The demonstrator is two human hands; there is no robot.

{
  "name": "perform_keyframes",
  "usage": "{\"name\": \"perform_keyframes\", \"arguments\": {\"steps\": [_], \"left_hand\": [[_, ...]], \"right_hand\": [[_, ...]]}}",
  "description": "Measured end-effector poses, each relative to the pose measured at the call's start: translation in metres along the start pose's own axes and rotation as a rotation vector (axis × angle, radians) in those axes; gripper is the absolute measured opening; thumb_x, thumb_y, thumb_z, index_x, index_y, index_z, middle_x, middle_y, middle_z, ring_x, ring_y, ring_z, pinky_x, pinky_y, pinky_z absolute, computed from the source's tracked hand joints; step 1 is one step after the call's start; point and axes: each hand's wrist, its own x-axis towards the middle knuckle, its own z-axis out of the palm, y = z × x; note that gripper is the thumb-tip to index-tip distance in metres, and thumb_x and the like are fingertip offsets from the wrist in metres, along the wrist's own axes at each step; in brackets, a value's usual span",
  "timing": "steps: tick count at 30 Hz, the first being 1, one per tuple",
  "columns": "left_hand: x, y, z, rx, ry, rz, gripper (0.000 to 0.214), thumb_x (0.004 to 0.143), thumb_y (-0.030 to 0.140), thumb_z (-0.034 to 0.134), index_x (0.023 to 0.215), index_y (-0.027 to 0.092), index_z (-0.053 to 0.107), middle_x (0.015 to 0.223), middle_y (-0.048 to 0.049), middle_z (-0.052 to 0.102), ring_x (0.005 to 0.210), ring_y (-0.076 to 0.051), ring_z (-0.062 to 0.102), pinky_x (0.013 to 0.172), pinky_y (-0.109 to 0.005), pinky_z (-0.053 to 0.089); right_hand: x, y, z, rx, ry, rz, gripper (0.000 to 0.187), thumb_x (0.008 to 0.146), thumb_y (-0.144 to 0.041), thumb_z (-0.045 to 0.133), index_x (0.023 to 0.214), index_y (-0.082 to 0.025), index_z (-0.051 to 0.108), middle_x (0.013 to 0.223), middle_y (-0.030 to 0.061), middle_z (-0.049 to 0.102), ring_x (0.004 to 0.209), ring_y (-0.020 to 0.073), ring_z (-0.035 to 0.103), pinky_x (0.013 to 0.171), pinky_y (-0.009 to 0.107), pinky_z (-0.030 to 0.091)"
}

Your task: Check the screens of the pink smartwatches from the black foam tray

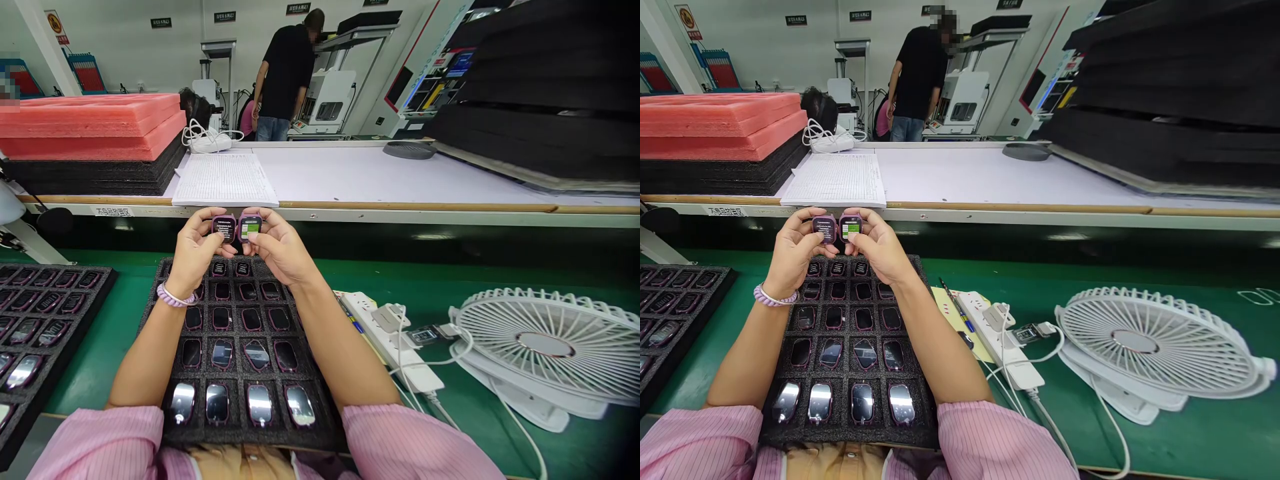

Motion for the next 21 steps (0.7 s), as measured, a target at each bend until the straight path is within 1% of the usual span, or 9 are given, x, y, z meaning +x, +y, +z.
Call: {"name": "perform_keyframes", "arguments": {"steps": [3,7,10,12,14,18,21], "left_hand": [[0.0001,0.0008,-0.0007,-0.021,-0.017,-0.017,0.045,0.073,0.016,0.068,0.117,0.019,0.061,0.098,-0.0018,0.072,0.06,-0.01,0.071,0.06,-0.023,0.065],[0.0001,0.0003,-0.0004,-0.061,-0.037,-0.023,0.053,0.07,0.013,0.074,0.12,0.02,0.06,0.104,-0.002,0.072,0.064,-0.011,0.074,0.065,-0.024,0.067],[-0.0001,0.0002,0.0002,-0.067,-0.038,-0.051,0.044,0.077,0.021,0.075,0.119,0.02,0.062,0.1,-0.0012,0.072,0.061,-0.012,0.073,0.061,-0.023,0.066],[-0.0002,0.0005,0.0003,-0.069,-0.039,-0.069,0.035,0.084,0.03,0.071,0.117,0.019,0.062,0.094,-0.0007,0.071,0.059,-0.012,0.073,0.058,-0.023,0.065],[-0.0003,0.0006,0.0001,-0.062,-0.039,-0.078,0.032,0.088,0.034,0.066,0.116,0.019,0.063,0.093,-0.0008,0.071,0.058,-0.013,0.072,0.056,-0.024,0.065],[-0.0003,0.0,-0.0005,-0.02,-0.047,-0.074,0.033,0.086,0.03,0.062,0.117,0.019,0.062,0.102,-0.002,0.072,0.059,-0.011,0.072,0.058,-0.023,0.065],[-0.0006,-0.0009,-0.0007,-0.015,-0.062,-0.053,0.034,0.084,0.028,0.062,0.118,0.02,0.062,0.102,-0.0017,0.072,0.06,-0.011,0.073,0.058,-0.023,0.065]], "right_hand": [[-0.0008,-0.0014,0.001,0.008,-0.003,-0.007,0.049,0.075,-0.025,0.081,0.119,-0.023,0.059,0.094,-0.0009,0.064,0.067,0.0125,0.059,0.062,0.026,0.051],[0.0002,0.0006,0.0022,0.029,0.035,-0.054,0.051,0.071,-0.021,0.086,0.116,-0.024,0.062,0.102,0.0001,0.064,0.072,0.0114,0.056,0.063,0.023,0.053],[0.0028,0.0043,0.0016,0.051,0.06,-0.048,0.046,0.075,-0.03,0.09,0.113,-0.023,0.064,0.099,0.0003,0.063,0.069,0.0107,0.053,0.058,0.021,0.05],[0.0043,0.0062,0.0009,0.085,0.073,-0.035,0.042,0.08,-0.04,0.089,0.11,-0.023,0.065,0.096,0.0005,0.062,0.067,0.0104,0.051,0.054,0.02,0.047],[0.0051,0.0065,0.0005,0.114,0.08,-0.027,0.042,0.082,-0.046,0.087,0.108,-0.022,0.065,0.093,0.0005,0.061,0.066,0.0106,0.051,0.052,0.02,0.046],[0.0041,0.0042,0.0014,0.091,0.084,-0.018,0.044,0.078,-0.043,0.089,0.108,-0.022,0.064,0.091,-0.0004,0.059,0.065,0.0103,0.05,0.053,0.022,0.046],[0.0032,0.0035,0.0023,0.073,0.089,-0.015,0.047,0.076,-0.041,0.09,0.11,-0.022,0.063,0.089,-0.0013,0.058,0.064,0.0099,0.049,0.053,0.021,0.046]]}}
